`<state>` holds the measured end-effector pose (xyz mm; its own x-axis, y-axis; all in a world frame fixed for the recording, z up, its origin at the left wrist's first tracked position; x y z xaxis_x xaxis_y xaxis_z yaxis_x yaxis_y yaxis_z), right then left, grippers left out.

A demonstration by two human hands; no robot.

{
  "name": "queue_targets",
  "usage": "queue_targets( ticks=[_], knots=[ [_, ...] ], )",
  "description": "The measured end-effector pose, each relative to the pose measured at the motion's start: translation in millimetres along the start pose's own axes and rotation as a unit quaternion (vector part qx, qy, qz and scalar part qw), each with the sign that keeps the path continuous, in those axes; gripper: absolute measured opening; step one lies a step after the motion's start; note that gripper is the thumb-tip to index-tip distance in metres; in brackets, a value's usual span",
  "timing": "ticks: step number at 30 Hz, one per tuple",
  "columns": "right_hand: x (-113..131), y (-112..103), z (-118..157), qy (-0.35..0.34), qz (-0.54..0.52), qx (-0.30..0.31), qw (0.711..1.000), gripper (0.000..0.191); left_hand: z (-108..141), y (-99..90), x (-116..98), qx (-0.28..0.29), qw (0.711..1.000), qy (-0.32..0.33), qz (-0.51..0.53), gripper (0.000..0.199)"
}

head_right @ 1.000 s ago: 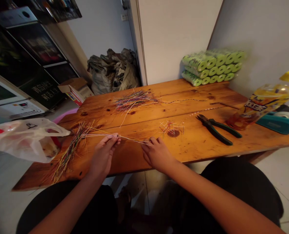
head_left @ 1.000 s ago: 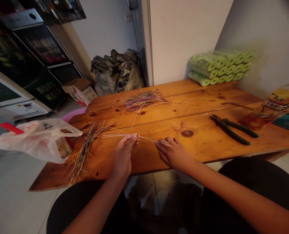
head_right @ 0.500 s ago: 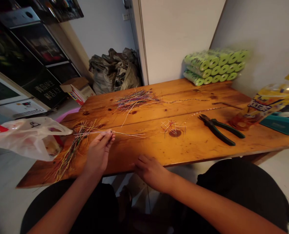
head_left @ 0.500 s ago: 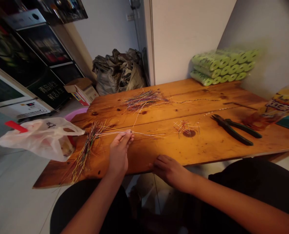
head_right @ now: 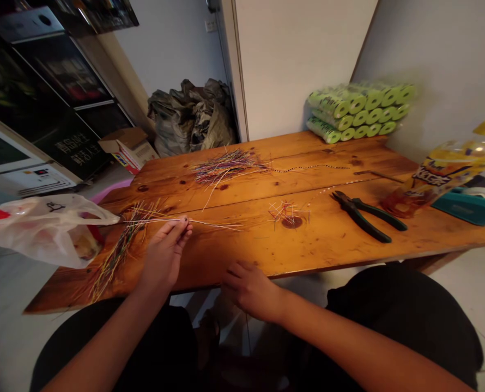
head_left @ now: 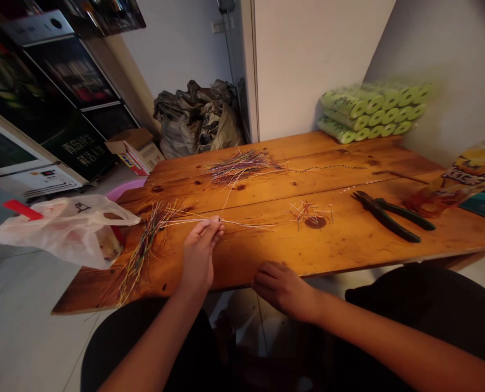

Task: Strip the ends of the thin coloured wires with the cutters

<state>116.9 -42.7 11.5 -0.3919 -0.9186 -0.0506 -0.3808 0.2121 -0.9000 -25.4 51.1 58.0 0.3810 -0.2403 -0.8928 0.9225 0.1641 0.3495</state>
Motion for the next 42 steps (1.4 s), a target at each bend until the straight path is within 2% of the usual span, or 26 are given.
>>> queue_targets(
  ticks=[7,9,11,12,14,17,19,20,22,27,30,39,41,42],
  knots=[
    [-2,0,0,-0.037,0.013,-0.025,0.999,0.018,2,2.2,-1,0.006,1.000,0.000,0.007,0.016],
    [-6,-3,-2,-0.007,-0.025,-0.044,0.999,0.018,2,2.7,0,0.008,1.000,0.003,0.002,0.016],
    [-16,-11,-3,0.068,-0.096,-0.088,0.989,0.016,1,2.1,1,0.008,1.000,0.000,-0.001,0.016],
    [-23,-16,-1,0.119,-0.140,-0.122,0.975,0.015,0,1.6,1,0.009,1.000,-0.003,-0.002,0.017],
    [-42,-24,8,0.236,-0.217,-0.190,0.928,0.012,-1,1.1,2,0.014,1.000,-0.005,-0.005,0.017],
    [-72,-27,28,0.376,-0.302,-0.231,0.845,0.016,1,4.6,2,0.047,0.999,-0.008,-0.022,0.015],
    [-86,-29,37,0.413,-0.380,-0.261,0.785,0.020,6,11.2,6,0.087,0.994,-0.028,-0.066,0.014],
    [-90,-31,38,0.412,-0.403,-0.264,0.774,0.020,8,14.9,9,0.107,0.989,-0.042,-0.098,0.014],
    [-91,-37,34,0.390,-0.412,-0.244,0.787,0.019,14,21.7,16,0.138,0.975,-0.059,-0.162,0.015],
    [-76,-47,20,0.330,-0.327,-0.153,0.872,0.014,20,31.0,29,0.184,0.943,-0.051,-0.271,0.012],
    [-69,-48,16,0.301,-0.294,-0.123,0.899,0.013,19,32.2,36,0.203,0.925,-0.056,-0.316,0.010],
    [-66,-45,15,0.281,-0.351,-0.106,0.887,0.016,21,32.3,39,0.224,0.905,-0.108,-0.345,0.011],
    [-67,-38,17,0.305,-0.381,-0.109,0.866,0.017,21,31.2,40,0.220,0.899,-0.115,-0.361,0.012],
    [-68,-33,18,0.324,-0.412,-0.114,0.844,0.018,21,30.7,40,0.217,0.898,-0.114,-0.365,0.013]
  ],
)
Point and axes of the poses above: each hand's wrist, its own z-axis away from the middle knuckle, its own y-axis out of the palm, x = y × z, the point moved 5 cm from there along -z, towards the middle knuckle, and after that the axes turned 14 degrees about -y, right-handed, at the moved point
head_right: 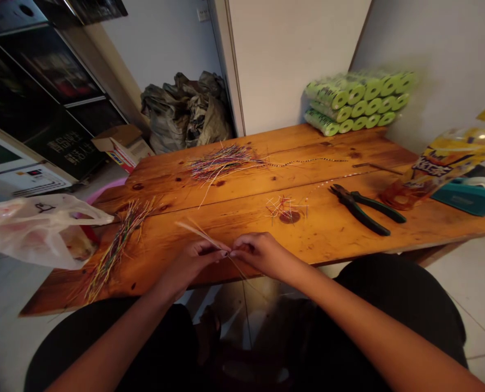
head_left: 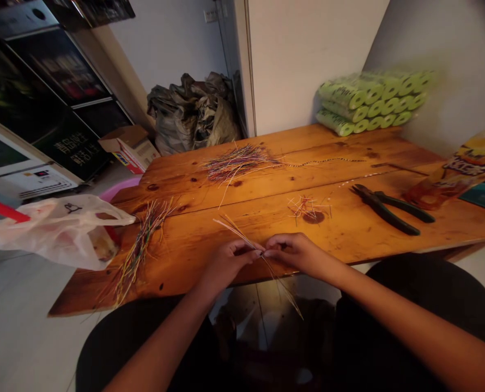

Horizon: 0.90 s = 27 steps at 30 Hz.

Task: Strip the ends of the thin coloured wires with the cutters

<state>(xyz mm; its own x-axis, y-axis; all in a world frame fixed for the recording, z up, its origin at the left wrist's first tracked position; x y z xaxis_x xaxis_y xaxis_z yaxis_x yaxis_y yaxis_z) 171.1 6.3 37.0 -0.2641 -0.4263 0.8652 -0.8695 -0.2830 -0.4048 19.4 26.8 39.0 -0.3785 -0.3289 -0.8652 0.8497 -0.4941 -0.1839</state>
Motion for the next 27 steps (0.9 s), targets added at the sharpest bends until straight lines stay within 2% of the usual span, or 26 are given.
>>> queue_targets(
  ticks=[3,6,9,12,14,15,17,20,22,24,27],
  knots=[
    [-11,10,1,0.081,-0.162,-0.024,0.983,0.022,0,-0.5,0,-0.007,1.000,0.006,0.019,0.013],
    [-12,18,3,0.136,-0.306,-0.074,0.939,0.018,0,-1.1,-1,-0.020,0.998,0.027,0.059,0.013],
    [-9,25,8,0.182,-0.392,-0.116,0.894,0.014,0,-1.2,-3,-0.044,0.995,0.056,0.065,0.013],
    [-6,33,12,0.201,-0.468,-0.147,0.848,0.016,0,-0.8,-3,-0.077,0.992,0.072,0.069,0.013],
    [-6,36,13,0.205,-0.487,-0.167,0.832,0.016,0,-0.1,-2,-0.098,0.989,0.079,0.078,0.012],
    [-7,37,13,0.205,-0.481,-0.176,0.834,0.017,0,0.5,-2,-0.106,0.988,0.082,0.081,0.012],
    [-9,36,13,0.199,-0.436,-0.196,0.855,0.018,0,2.3,-2,-0.114,0.986,0.082,0.086,0.011],
    [-11,28,10,0.150,-0.311,-0.221,0.912,0.017,0,4.7,1,-0.109,0.985,0.075,0.107,0.010],
    [-7,20,8,0.084,-0.195,-0.225,0.951,0.013,0,5.3,3,-0.097,0.983,0.066,0.143,0.010],
    [2,12,7,-0.008,-0.058,-0.212,0.975,0.008,-2,6.3,8,-0.064,0.975,0.037,0.208,0.010],
    [20,9,8,-0.149,0.126,-0.146,0.970,0.014,-7,10.4,18,0.010,0.943,-0.066,0.326,0.011]
  ],
)
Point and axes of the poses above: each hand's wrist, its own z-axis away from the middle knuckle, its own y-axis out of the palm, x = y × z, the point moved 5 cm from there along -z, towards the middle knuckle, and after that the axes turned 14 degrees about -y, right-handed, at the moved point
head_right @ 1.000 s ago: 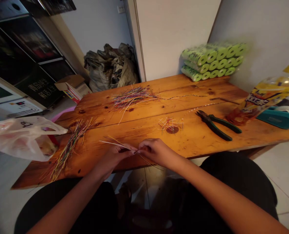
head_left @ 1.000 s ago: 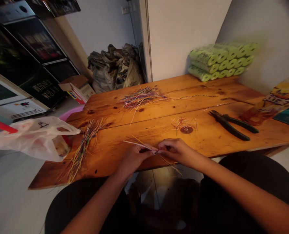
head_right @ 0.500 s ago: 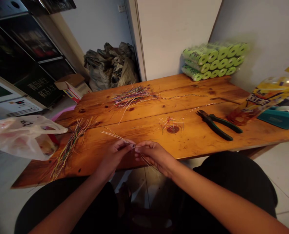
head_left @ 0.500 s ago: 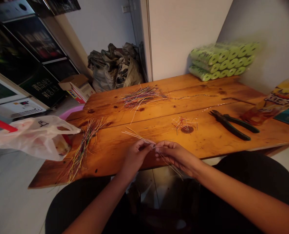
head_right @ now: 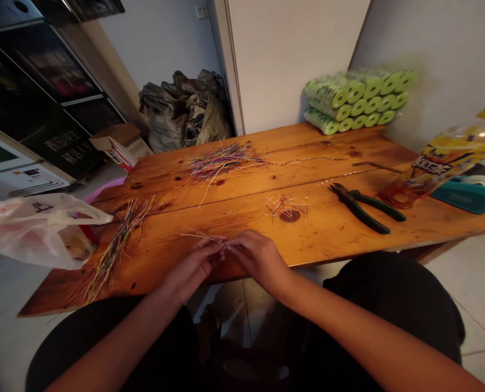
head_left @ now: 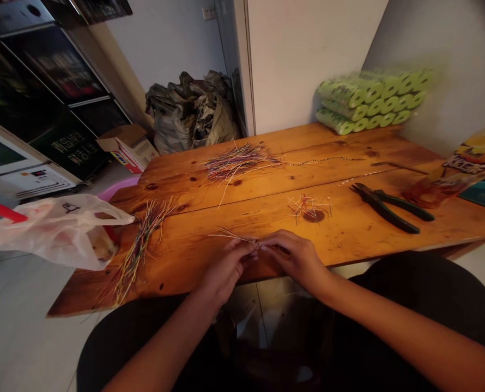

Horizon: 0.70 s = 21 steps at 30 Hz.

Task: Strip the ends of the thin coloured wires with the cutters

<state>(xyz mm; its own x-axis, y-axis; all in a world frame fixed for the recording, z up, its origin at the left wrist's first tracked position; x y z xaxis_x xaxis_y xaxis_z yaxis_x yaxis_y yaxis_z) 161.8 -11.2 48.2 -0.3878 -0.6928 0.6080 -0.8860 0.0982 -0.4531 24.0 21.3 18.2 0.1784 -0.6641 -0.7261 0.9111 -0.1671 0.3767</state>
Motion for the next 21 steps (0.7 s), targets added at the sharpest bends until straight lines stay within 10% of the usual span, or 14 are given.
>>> queue_targets(
  ticks=[4,8,15,21],
  knots=[
    [10,-2,-4,-0.094,0.068,0.060,0.991,0.018,-1,-1.9,5,0.017,0.994,-0.096,0.050,0.010],
    [-8,-5,-6,0.091,-0.075,-0.016,0.993,0.011,6,1.6,-6,0.037,0.999,-0.030,-0.020,0.015],
    [-20,16,9,0.377,-0.468,-0.019,0.799,0.010,19,12.1,-28,0.007,0.937,0.163,-0.309,0.007],
    [-16,20,12,0.397,-0.527,-0.038,0.750,0.014,23,15.5,-31,-0.031,0.917,0.216,-0.335,0.006]
  ],
)
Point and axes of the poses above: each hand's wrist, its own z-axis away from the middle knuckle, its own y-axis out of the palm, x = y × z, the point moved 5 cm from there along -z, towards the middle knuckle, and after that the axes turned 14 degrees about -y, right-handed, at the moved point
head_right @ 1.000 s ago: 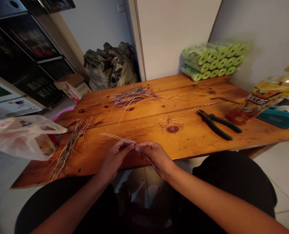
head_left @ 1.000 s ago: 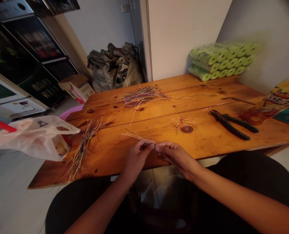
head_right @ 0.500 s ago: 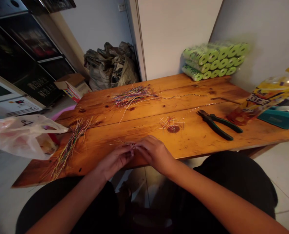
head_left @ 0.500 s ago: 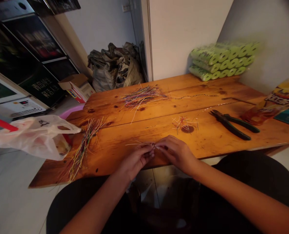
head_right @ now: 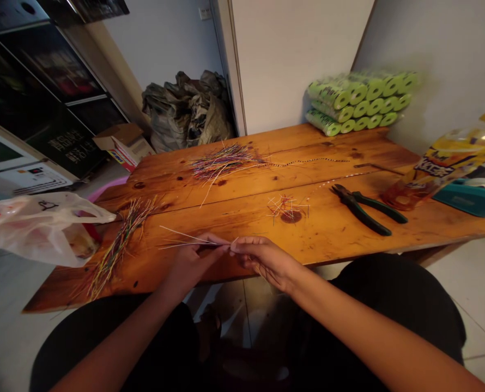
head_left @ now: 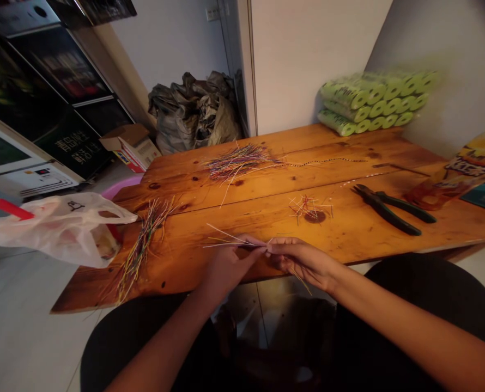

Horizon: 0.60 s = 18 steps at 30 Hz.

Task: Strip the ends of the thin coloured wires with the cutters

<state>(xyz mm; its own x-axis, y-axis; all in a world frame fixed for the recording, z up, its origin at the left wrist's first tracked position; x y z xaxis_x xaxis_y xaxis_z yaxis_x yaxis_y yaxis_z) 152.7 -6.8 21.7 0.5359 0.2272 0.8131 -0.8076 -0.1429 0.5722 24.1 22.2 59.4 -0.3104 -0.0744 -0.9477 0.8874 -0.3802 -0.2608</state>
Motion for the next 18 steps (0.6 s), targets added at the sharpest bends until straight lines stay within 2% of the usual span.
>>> queue_targets(
  ticks=[2,4,7,8,9,11,14,16,18],
  knots=[
    [2,0,0,-0.029,0.054,-0.018,0.998,0.016,0,1.1,5,-0.021,0.997,-0.039,0.062,0.009],
    [7,1,1,-0.085,0.154,-0.025,0.984,0.016,0,5.2,15,-0.025,0.982,-0.099,0.161,0.012],
    [18,3,3,-0.195,0.314,-0.027,0.929,0.011,1,15.9,31,0.008,0.932,-0.194,0.306,0.014],
    [21,3,3,-0.214,0.340,-0.025,0.915,0.010,2,18.0,33,0.018,0.922,-0.206,0.326,0.013],
    [21,3,3,-0.212,0.343,-0.025,0.915,0.010,2,17.9,33,0.019,0.924,-0.200,0.324,0.013],
    [18,1,2,-0.149,0.286,-0.025,0.946,0.011,0,12.9,26,0.008,0.956,-0.142,0.258,0.011],
    [12,1,2,-0.051,0.134,-0.030,0.989,0.015,-2,3.6,7,-0.009,0.997,-0.012,0.079,0.006],
    [10,3,2,-0.028,0.059,-0.030,0.997,0.015,-1,-0.5,-5,-0.019,0.997,0.066,-0.041,0.008],
    [8,4,3,-0.017,0.024,-0.028,0.999,0.014,1,-3.1,-12,-0.037,0.981,0.117,-0.151,0.011]
  ],
)
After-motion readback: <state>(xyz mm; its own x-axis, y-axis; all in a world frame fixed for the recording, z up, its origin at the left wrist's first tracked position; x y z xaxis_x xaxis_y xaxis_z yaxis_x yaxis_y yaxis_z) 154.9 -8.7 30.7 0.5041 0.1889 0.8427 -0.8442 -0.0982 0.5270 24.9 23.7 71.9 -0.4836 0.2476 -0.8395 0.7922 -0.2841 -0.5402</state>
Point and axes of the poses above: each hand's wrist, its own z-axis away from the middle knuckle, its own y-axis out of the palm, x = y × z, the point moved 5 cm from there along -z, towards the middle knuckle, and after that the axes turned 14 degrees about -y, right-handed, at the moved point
